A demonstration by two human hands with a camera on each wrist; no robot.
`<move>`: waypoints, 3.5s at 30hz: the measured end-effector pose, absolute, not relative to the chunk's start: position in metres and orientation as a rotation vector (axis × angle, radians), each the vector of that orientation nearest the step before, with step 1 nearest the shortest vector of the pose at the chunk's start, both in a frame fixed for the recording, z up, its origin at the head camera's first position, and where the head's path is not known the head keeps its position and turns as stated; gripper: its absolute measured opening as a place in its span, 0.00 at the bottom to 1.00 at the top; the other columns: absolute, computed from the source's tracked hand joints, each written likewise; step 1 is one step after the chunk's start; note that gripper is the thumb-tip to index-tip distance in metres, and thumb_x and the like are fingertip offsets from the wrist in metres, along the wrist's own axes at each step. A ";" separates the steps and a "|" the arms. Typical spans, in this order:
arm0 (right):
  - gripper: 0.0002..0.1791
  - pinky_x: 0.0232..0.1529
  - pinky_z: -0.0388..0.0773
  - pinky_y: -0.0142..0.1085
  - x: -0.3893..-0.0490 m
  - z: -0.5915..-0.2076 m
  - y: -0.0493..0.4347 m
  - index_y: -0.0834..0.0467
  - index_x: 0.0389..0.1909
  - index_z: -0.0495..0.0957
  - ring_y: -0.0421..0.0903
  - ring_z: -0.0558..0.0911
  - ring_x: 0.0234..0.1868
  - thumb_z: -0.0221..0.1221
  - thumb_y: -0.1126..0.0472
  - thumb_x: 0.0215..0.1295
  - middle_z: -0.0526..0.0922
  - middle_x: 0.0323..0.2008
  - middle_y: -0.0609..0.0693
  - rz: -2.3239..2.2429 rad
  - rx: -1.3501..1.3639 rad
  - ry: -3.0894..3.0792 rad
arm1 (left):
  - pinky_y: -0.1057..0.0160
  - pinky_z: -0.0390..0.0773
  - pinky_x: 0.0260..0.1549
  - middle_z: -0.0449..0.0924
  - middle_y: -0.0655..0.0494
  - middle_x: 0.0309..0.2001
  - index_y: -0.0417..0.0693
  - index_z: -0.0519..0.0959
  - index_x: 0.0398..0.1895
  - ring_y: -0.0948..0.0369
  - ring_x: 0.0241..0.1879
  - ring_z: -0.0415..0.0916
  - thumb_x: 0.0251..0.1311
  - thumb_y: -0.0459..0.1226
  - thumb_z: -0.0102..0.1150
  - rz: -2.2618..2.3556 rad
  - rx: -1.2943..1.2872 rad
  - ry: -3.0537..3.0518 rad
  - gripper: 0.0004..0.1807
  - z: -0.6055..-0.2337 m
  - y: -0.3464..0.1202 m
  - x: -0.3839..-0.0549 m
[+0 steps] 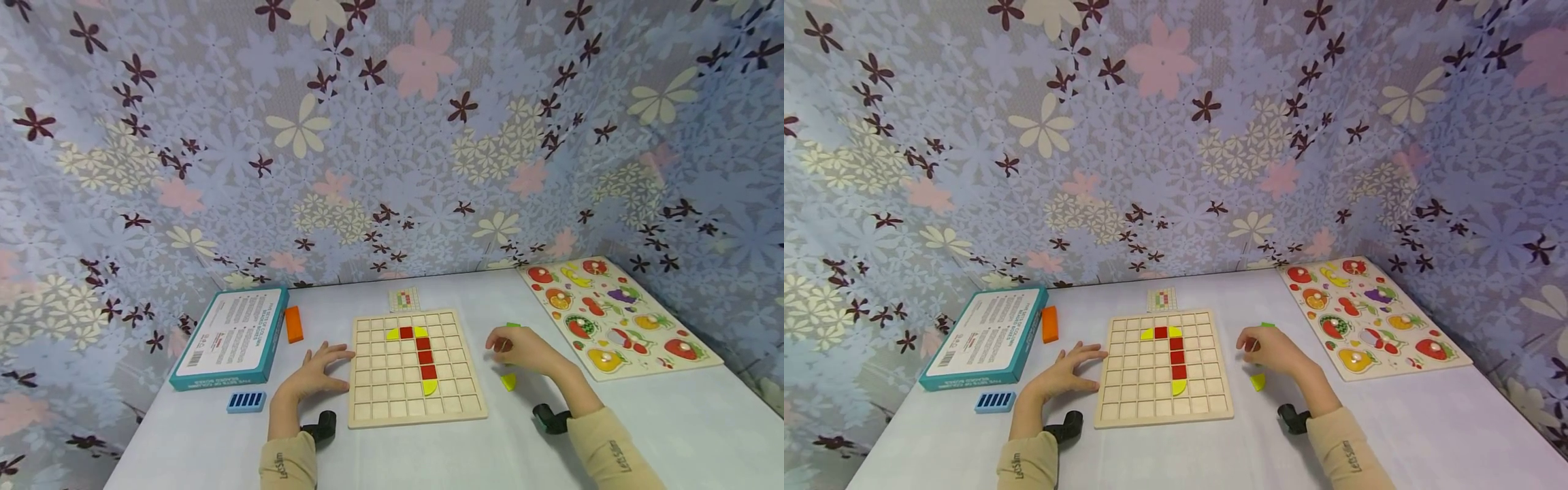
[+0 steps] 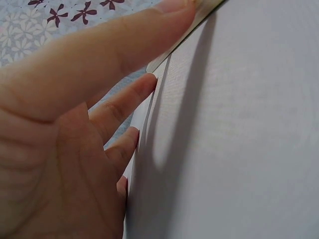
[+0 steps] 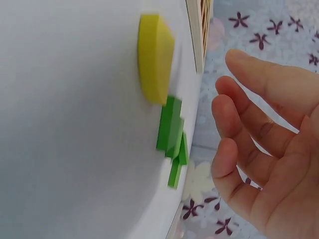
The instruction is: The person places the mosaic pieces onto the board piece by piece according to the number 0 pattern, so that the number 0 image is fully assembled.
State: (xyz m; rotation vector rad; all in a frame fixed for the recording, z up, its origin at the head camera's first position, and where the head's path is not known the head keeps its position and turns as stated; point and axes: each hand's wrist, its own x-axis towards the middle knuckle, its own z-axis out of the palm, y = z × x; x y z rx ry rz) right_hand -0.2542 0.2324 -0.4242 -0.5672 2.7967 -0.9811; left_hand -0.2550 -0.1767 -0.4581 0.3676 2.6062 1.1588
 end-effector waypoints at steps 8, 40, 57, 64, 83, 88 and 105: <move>0.08 0.31 0.72 0.36 -0.254 -0.427 0.244 0.60 0.34 0.77 0.44 0.73 0.31 0.62 0.70 0.52 0.77 0.29 0.48 -1.013 -0.507 2.795 | 0.43 0.26 0.66 0.59 0.46 0.68 0.52 0.75 0.56 0.45 0.71 0.36 0.39 0.37 0.72 1.164 0.370 2.607 0.34 -0.460 -0.177 -0.255; 0.19 0.33 0.72 0.38 -0.252 -0.430 0.252 0.59 0.34 0.78 0.46 0.71 0.33 0.65 0.77 0.38 0.76 0.32 0.49 -0.881 -0.397 2.742 | 0.43 0.26 0.66 0.60 0.47 0.67 0.52 0.75 0.56 0.46 0.71 0.36 0.40 0.37 0.72 1.148 0.361 2.599 0.33 -0.457 -0.177 -0.256; 0.18 0.29 0.72 0.36 -0.256 -0.431 0.252 0.60 0.36 0.78 0.45 0.72 0.29 0.65 0.77 0.42 0.74 0.29 0.50 -0.895 -0.441 2.799 | 0.43 0.25 0.66 0.60 0.46 0.67 0.52 0.75 0.56 0.45 0.71 0.35 0.40 0.36 0.72 1.168 0.347 2.591 0.33 -0.458 -0.177 -0.257; 0.20 0.31 0.74 0.37 -0.262 -0.429 0.245 0.60 0.44 0.76 0.45 0.74 0.31 0.67 0.70 0.47 0.77 0.30 0.50 -0.924 -0.398 2.905 | 0.43 0.25 0.66 0.59 0.46 0.68 0.52 0.75 0.56 0.45 0.71 0.34 0.40 0.35 0.71 1.175 0.342 2.578 0.32 -0.456 -0.177 -0.256; 0.14 0.26 0.72 0.34 -0.262 -0.418 0.217 0.58 0.31 0.71 0.42 0.75 0.24 0.68 0.65 0.48 0.79 0.24 0.48 -1.098 -0.329 2.931 | 0.43 0.25 0.66 0.59 0.46 0.68 0.52 0.75 0.56 0.46 0.71 0.34 0.41 0.36 0.71 1.167 0.340 2.581 0.33 -0.455 -0.176 -0.255; 0.11 0.29 0.73 0.35 -0.262 -0.421 0.212 0.58 0.32 0.74 0.42 0.77 0.27 0.66 0.64 0.51 0.80 0.25 0.47 -1.103 -0.314 2.891 | 0.43 0.25 0.66 0.59 0.46 0.68 0.52 0.75 0.56 0.46 0.71 0.35 0.41 0.36 0.71 1.163 0.335 2.582 0.33 -0.456 -0.176 -0.255; 0.10 0.27 0.73 0.35 -0.261 -0.422 0.187 0.59 0.35 0.76 0.41 0.76 0.26 0.65 0.66 0.52 0.79 0.24 0.47 -1.115 -0.363 2.832 | 0.44 0.25 0.66 0.59 0.46 0.68 0.51 0.75 0.57 0.46 0.71 0.35 0.41 0.36 0.71 1.160 0.338 2.585 0.33 -0.457 -0.176 -0.255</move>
